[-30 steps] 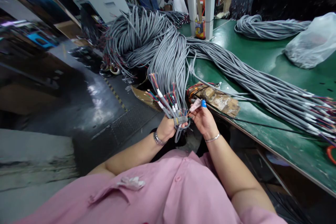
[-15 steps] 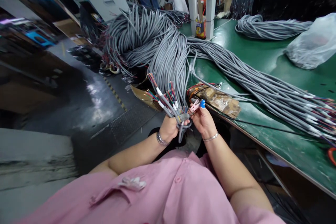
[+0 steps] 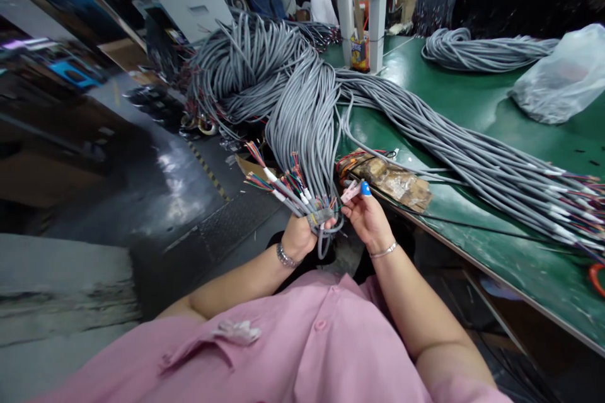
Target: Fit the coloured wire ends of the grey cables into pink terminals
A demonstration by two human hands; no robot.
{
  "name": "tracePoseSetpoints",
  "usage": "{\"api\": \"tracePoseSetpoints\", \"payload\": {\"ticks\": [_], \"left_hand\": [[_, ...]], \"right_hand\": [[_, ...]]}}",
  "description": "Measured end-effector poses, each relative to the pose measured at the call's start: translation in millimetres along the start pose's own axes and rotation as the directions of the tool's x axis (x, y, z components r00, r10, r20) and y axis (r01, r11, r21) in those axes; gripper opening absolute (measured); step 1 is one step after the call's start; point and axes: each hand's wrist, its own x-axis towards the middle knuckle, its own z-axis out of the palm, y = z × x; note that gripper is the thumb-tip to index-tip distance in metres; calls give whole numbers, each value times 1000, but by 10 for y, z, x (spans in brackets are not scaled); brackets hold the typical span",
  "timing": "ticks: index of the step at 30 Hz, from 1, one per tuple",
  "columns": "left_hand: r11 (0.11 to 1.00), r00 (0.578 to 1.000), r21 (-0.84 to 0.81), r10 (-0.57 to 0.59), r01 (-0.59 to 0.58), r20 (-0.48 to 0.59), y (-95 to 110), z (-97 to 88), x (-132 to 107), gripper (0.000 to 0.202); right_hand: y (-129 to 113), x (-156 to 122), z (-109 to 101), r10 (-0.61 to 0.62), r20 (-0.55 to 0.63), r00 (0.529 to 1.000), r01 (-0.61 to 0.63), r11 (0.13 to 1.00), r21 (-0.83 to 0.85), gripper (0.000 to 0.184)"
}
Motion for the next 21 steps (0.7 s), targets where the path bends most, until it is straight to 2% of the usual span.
{"api": "tracePoseSetpoints", "payload": {"ticks": [6,9,11,13,15,18,21], "left_hand": [[998,996,-54,31,-36,-89,-25,79,3,24],[997,996,-61,45,-50,-82,-38,105,17,23],[995,995,-74,55,-60,-78,-44,114,24,23],[995,996,-80,52,-58,-76,-43,125,27,23],[996,996,-76,43,-49,-82,-34,142,23,24],[997,995,-70,39,-45,-93,-21,171,16,26],[997,994,-62,46,-53,-100,-22,189,16,26]], "right_hand": [[0,-23,-7,-24,-45,999,21,997,-80,28],[46,-24,-21,-186,-75,980,167,964,-208,24],[72,-20,-32,-348,-112,931,291,891,-348,23],[87,-10,-34,-432,-126,893,340,832,-438,29],[90,4,-23,-378,-122,918,301,862,-409,36],[84,28,7,-192,-92,977,166,959,-231,39],[89,53,27,-144,-94,985,133,984,-114,32]]}}
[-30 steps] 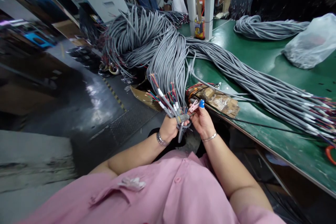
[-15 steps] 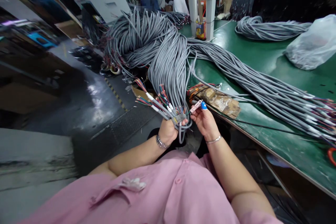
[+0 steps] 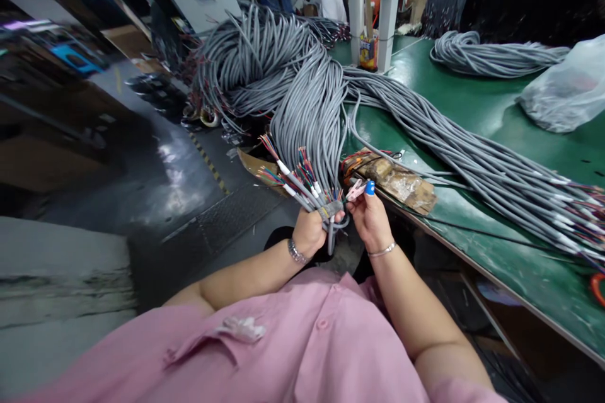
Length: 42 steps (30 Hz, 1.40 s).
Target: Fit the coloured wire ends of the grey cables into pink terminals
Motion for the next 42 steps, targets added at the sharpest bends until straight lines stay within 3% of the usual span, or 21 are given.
{"api": "tracePoseSetpoints", "payload": {"ticks": [6,10,13,17,23,29,36,42], "left_hand": [[998,1000,60,8,-8,0,-29,-36,8,25],[998,998,56,30,-34,59,-43,-114,9,22],[998,996,49,32,-36,81,-51,-176,0,19],[994,995,93,45,-54,92,-85,-240,-16,21],[974,988,202,70,-98,140,-98,-304,-32,24],[957,960,278,3,-84,280,-6,-348,-58,24],[992,981,120,7,-31,193,-42,-344,-27,24],[998,993,68,-25,17,115,-44,-237,3,27]], "right_hand": [[30,17,20,-32,-2,999,32,999,13,28],[8,-63,-21,57,14,998,-57,998,-2,38],[-13,-207,-86,80,92,993,-73,994,-82,33],[1,-425,-107,14,193,981,43,957,-287,23],[33,-484,-14,-161,125,979,200,869,-453,9],[3,-396,25,-16,210,978,113,881,-460,13],[58,-356,-85,65,119,991,-36,973,-226,17],[-41,-145,-174,106,49,993,-95,980,-177,40]]}}
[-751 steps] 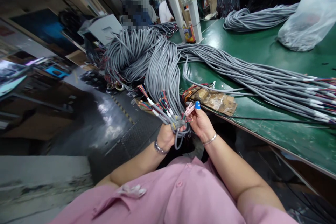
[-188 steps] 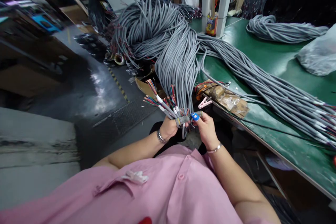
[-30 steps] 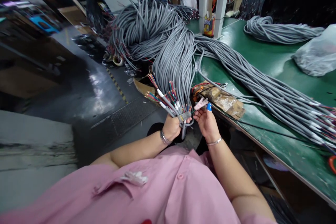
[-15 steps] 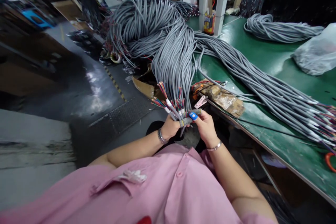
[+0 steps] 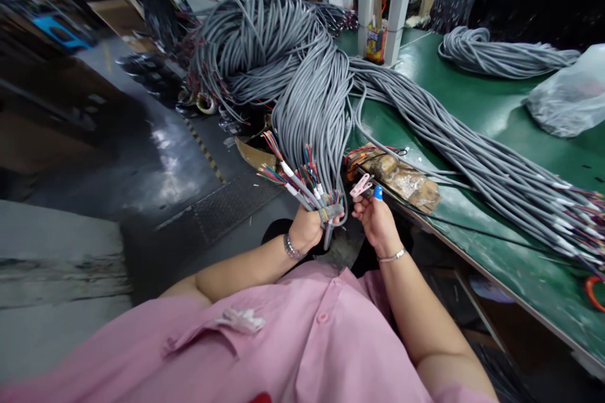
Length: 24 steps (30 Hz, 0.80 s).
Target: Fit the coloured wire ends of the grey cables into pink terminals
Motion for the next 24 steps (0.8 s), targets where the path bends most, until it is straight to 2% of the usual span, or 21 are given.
{"api": "tracePoseSetpoints", "payload": {"ticks": [4,10,15,20,22,24], "left_hand": [[1000,1000,-18,-13,13,8,11,31,21,28],[997,996,76,-9,3,85,8,-33,19,23],[988,993,149,21,-38,116,16,-35,-3,21],[985,995,158,50,-63,85,-21,-60,3,22],[989,997,133,57,-63,48,-27,-67,11,22],[991,998,118,63,-66,29,-21,-65,14,22]], "right_hand": [[-98,34,62,-46,72,996,50,997,-61,37],[-32,-134,148,25,201,979,-4,995,-104,24],[19,-176,233,-16,150,989,36,991,-128,16],[70,-253,235,-188,10,982,185,951,-247,10],[81,-338,211,-303,27,953,291,884,-366,8],[80,-421,169,-396,110,912,397,778,-486,9]]}}
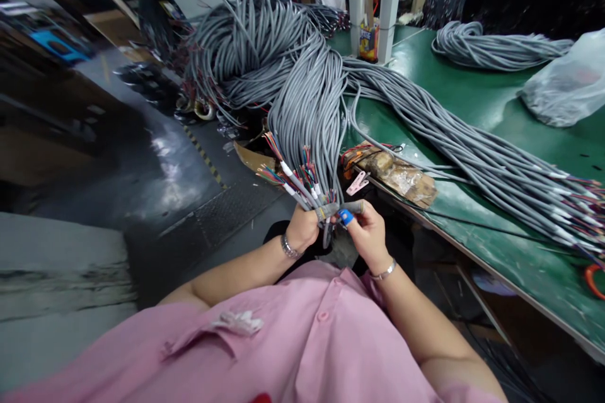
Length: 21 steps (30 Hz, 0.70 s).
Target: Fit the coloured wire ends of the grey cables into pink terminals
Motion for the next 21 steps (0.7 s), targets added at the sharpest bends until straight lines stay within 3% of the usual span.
{"api": "tracePoseSetpoints", "payload": {"ticks": [3,8,15,18,21], "left_hand": [[999,1000,44,0,0,5,9,6,-2,23],[988,1000,154,-3,0,20,-48,-23,-2,21],[976,998,216,16,-28,59,-98,-61,-7,23],[988,998,152,28,-37,58,-87,-56,-23,23],[998,999,64,3,-5,37,-49,-30,-31,25]], "right_hand": [[13,-43,-72,-54,41,998,56,996,-65,13],[32,77,-54,92,12,996,-92,993,67,15],[-30,135,83,175,-35,984,-166,972,166,14],[5,107,101,311,22,950,-302,898,321,16],[65,126,64,425,145,893,-439,754,489,22]]}}
